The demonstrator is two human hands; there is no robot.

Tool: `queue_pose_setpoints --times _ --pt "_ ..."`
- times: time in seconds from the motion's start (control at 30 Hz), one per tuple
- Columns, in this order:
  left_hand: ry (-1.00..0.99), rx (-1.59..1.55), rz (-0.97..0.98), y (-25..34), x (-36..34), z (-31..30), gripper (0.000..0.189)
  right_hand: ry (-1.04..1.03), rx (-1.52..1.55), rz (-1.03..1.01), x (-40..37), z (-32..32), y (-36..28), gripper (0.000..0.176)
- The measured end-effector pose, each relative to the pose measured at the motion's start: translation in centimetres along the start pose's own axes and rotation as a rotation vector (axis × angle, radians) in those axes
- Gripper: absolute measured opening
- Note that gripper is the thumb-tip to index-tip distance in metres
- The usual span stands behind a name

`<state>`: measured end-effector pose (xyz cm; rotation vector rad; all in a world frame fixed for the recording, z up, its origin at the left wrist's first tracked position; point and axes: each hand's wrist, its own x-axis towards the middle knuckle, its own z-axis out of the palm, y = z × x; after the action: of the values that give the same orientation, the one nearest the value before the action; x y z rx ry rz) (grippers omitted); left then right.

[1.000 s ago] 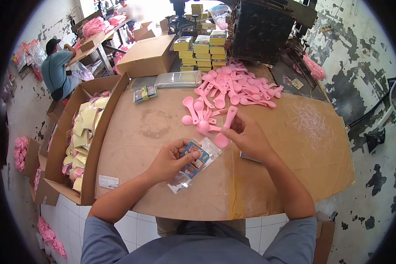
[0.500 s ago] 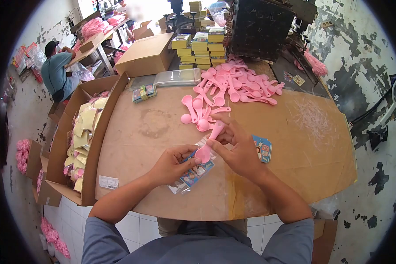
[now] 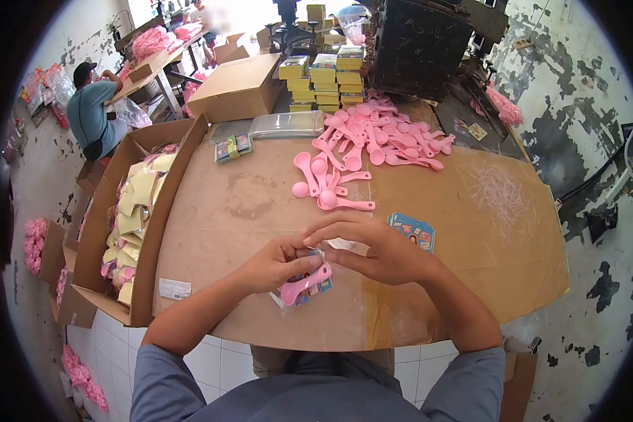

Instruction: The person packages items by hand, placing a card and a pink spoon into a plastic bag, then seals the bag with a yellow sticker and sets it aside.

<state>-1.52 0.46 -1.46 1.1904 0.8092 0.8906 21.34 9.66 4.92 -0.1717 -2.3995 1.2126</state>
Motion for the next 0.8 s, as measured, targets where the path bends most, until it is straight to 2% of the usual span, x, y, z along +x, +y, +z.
queue_pose_setpoints --times 0.07,0.17,0.27,0.37,0.47,0.57,0.67,0.8 --pt "-0.056 -0.028 0.012 0.2 -0.1 0.3 0.031 -0.113 0.099 0.075 0.0 -0.7 -0.3 0.039" --pt "-0.122 -0.130 -0.044 1.1 -0.6 0.1 0.031 -0.087 0.123 -0.045 0.6 -1.3 -0.9 0.034" --pt "-0.251 -0.261 -0.065 0.7 -0.4 -1.2 0.034 0.004 -0.008 -0.043 0.8 -0.4 -0.9 0.029" --pt "-0.276 -0.310 -0.152 0.9 -0.7 -1.5 0.038 -0.015 0.021 -0.093 0.6 -0.8 -0.9 0.028" --pt "-0.156 -0.152 -0.002 -0.6 -0.2 -1.2 0.041 0.082 -0.056 -0.149 0.9 -0.5 -3.5 0.022" --pt "0.044 0.070 0.210 0.3 -0.5 0.4 0.044 0.125 -0.661 -0.254 1.6 -0.8 -6.8 0.015" --pt "-0.026 0.030 0.333 1.1 -0.9 0.5 0.046 0.180 -0.608 -0.147 1.1 -0.5 -8.2 0.019" --pt "-0.005 0.361 0.548 1.1 -1.3 0.7 0.048 0.273 -0.533 -0.041 0.9 0.0 -6.9 0.019"
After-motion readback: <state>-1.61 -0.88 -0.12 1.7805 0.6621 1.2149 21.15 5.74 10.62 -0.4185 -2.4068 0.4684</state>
